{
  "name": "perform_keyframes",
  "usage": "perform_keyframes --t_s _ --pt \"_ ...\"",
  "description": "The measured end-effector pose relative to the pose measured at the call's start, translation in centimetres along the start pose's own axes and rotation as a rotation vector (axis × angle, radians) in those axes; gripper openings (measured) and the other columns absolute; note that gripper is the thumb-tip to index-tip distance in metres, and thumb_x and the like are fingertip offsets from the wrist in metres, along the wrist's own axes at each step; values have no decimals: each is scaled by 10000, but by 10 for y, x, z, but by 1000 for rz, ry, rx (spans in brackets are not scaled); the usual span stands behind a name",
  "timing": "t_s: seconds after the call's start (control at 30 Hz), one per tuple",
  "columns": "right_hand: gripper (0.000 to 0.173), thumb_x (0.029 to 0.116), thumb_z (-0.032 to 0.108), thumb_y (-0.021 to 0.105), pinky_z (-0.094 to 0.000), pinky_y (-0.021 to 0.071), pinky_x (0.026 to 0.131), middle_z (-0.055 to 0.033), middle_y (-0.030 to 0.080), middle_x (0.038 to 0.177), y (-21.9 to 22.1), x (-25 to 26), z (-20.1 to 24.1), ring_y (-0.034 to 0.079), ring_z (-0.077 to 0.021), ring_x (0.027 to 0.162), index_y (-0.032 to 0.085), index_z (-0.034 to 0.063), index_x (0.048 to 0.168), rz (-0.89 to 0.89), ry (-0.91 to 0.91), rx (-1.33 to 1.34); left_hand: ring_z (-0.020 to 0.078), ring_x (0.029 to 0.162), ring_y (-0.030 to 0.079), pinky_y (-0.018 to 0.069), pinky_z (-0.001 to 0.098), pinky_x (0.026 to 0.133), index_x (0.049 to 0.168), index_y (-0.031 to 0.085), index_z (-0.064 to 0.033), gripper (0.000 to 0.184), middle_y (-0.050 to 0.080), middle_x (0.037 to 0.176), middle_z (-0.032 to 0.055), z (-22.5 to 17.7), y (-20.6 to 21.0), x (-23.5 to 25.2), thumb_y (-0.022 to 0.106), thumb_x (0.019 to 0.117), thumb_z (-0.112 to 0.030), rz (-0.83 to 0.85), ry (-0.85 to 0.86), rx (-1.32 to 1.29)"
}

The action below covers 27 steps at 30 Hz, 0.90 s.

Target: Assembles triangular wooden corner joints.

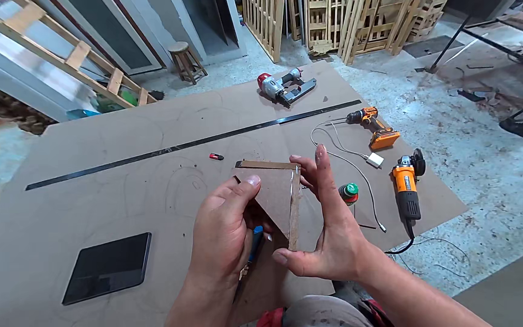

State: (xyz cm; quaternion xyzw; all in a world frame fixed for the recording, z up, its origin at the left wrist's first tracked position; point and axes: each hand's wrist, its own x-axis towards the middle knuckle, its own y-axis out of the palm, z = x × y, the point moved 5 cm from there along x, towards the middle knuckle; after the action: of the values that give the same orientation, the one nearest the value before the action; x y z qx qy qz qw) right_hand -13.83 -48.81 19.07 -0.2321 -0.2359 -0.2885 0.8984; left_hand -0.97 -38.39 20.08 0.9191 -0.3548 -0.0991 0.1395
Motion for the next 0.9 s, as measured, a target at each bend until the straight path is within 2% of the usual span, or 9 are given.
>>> perform_keyframes --t_s 0.2,0.4,0.47,0.57,0.6,0.67,0.77,0.83,0.9 --pt "1308 711 485 883 -424 459 1162 -121 404 1569 0 -1 -1 447 -231 1428 54 87 1641 -3 20 -3 165 582 676 593 314 497 909 631 -37 279 678 776 131 0 1 0 511 1066 -235 -17 4 23" --pt "1353 648 486 936 -422 446 1177 -87 421 1569 3 -5 3 444 -221 1433 93 117 1640 -48 34 -51 172 694 710 623 335 620 916 665 -30 262 700 815 138 -3 3 -2 536 1054 -213 -43 33 42" --pt "1382 634 563 931 -432 459 1164 -85 419 1571 4 -10 5 450 -225 1428 83 154 1646 -76 40 -95 179 706 706 623 343 651 923 694 -22 269 702 820 144 -2 4 -3 562 1046 -221 -41 30 41" --pt "1368 621 685 886 -428 505 1111 -73 464 1516 -6 -10 4 507 -208 1365 124 194 1646 -59 26 -69 168 652 670 599 323 610 872 692 -34 313 672 765 128 1 4 -4 581 1042 -272 -53 15 57" --pt "1342 640 710 859 -429 520 1095 -62 495 1485 -12 -7 3 535 -202 1334 131 201 1645 -37 18 -29 167 631 666 596 319 586 879 691 -33 328 669 758 132 2 4 -5 573 1047 -289 -45 0 62" --pt "1220 761 771 720 -435 545 1042 -51 565 1428 -30 5 0 590 -203 1268 120 194 1653 20 -7 29 159 582 646 579 300 533 913 697 -33 350 667 750 131 4 6 -6 551 1058 -316 -23 -20 84" --pt "1017 962 715 493 -457 558 1030 -93 627 1353 -53 45 -10 625 -222 1239 78 82 1640 163 -188 7 148 500 569 527 281 456 898 692 -45 389 601 669 107 6 12 -6 522 1070 -351 -10 -25 118" --pt "929 1025 658 398 -449 568 1010 -95 639 1353 -50 81 -25 628 -213 1239 95 17 1627 294 -259 62 144 549 585 536 282 503 935 695 -54 362 613 702 102 6 17 -9 518 1071 -340 11 -24 131" --pt "900 1036 648 347 -464 573 1010 -99 611 1399 -34 111 -49 615 -230 1266 96 23 1634 448 -149 217 166 668 639 573 309 612 1045 708 -39 280 670 832 134 5 22 -13 537 1060 -260 25 -19 116"
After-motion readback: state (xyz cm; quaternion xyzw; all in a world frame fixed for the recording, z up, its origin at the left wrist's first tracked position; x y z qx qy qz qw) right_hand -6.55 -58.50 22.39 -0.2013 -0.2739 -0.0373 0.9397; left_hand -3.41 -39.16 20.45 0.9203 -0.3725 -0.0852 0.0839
